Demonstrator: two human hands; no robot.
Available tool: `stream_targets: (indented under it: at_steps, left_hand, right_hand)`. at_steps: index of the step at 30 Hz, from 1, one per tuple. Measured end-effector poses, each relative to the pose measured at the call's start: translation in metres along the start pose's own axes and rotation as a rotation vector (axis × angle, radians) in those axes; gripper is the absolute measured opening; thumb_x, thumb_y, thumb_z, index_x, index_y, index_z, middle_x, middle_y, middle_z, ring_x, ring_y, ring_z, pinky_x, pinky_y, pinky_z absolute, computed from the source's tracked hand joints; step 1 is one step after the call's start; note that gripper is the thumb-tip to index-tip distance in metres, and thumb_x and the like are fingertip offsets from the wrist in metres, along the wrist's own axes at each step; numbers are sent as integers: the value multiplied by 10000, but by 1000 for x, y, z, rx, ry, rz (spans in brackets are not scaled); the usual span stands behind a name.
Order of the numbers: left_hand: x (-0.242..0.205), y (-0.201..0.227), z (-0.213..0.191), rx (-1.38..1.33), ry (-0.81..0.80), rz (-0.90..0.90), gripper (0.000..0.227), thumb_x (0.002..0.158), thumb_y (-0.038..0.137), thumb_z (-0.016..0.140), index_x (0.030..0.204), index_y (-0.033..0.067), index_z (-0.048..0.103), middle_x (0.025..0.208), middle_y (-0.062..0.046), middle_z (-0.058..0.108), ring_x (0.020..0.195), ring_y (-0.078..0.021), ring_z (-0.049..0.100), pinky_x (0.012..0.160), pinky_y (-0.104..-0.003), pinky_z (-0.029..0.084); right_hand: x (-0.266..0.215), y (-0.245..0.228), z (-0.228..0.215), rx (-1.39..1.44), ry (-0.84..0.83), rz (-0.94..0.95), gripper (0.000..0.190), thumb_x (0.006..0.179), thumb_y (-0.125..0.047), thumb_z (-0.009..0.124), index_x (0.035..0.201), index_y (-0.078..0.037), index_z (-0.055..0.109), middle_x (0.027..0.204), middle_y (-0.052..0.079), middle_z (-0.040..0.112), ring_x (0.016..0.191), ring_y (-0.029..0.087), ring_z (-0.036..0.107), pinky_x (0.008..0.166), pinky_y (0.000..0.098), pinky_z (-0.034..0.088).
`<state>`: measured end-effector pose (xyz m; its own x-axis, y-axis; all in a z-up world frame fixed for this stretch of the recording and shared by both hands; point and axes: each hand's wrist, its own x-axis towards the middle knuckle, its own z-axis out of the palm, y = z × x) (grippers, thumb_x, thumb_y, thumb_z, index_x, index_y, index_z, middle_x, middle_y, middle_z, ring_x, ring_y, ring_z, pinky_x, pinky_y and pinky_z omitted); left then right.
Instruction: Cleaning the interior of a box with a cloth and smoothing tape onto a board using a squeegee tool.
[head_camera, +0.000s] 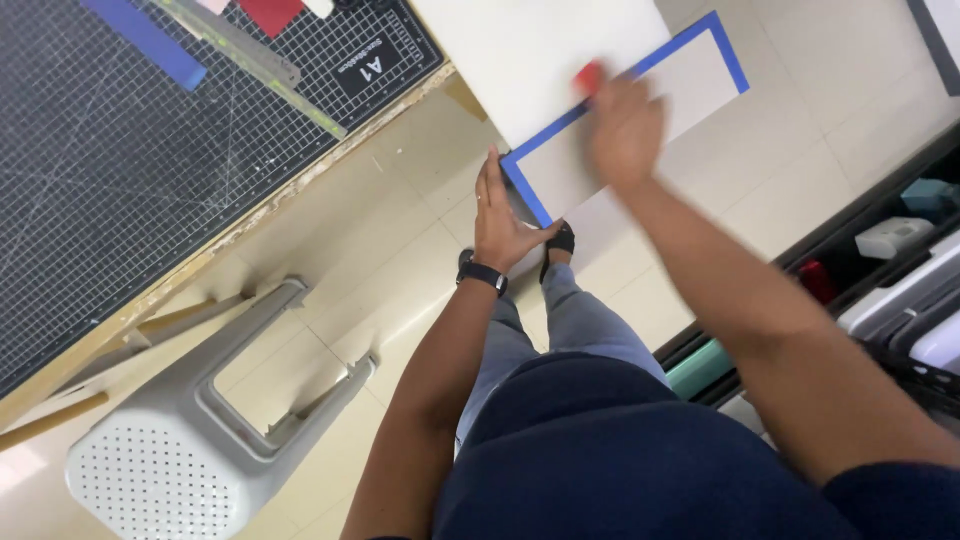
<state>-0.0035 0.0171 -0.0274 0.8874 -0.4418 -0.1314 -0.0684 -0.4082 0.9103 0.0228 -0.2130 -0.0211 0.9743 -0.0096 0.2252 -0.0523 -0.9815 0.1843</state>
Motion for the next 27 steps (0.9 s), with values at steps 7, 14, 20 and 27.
stream_targets:
  at_steps: [7, 14, 20, 27]
  left_hand:
    - [-7, -3, -9, -43, 24, -5, 1440, 647, 378, 988, 1657, 137, -9, 1612, -207, 207, 1536, -434, 245, 1242, -538, 393]
    - [-20, 0, -20, -61, 67, 19, 1427, 606, 289, 996, 1644, 95, 36, 1563, -237, 227, 1505, -456, 285, 1204, -533, 443]
    - [-21, -20, -16, -112, 96, 68, 1416, 601, 273, 1007, 1628, 54, 57, 1540, -260, 232, 1486, -493, 274, 1182, -571, 455]
    - [-28, 2, -25, -41, 111, 15, 1395, 586, 294, 1027, 1606, 50, 107, 1575, -229, 284, 1483, -376, 381, 1195, -494, 431]
  right_hand:
    - [-17, -71, -27, 54, -38, 121, 447, 986, -143, 597, 1416, -59, 506, 1078, 138, 602, 921, 310, 583, 751, 464, 443]
    - [14, 27, -5, -5, -9, 250, 446, 986, -88, 565, 1432, -95, 552, 1141, 143, 645, 986, 327, 614, 750, 481, 457]
    - [-22, -132, -60, 302, 40, -54, 507, 895, -116, 536, 1395, -194, 561, 1023, 109, 569, 915, 385, 623, 704, 493, 418]
    - [13, 13, 8, -156, -181, 287, 570, 884, -94, 531, 1444, -197, 504, 993, 43, 644, 877, 274, 593, 644, 433, 431]
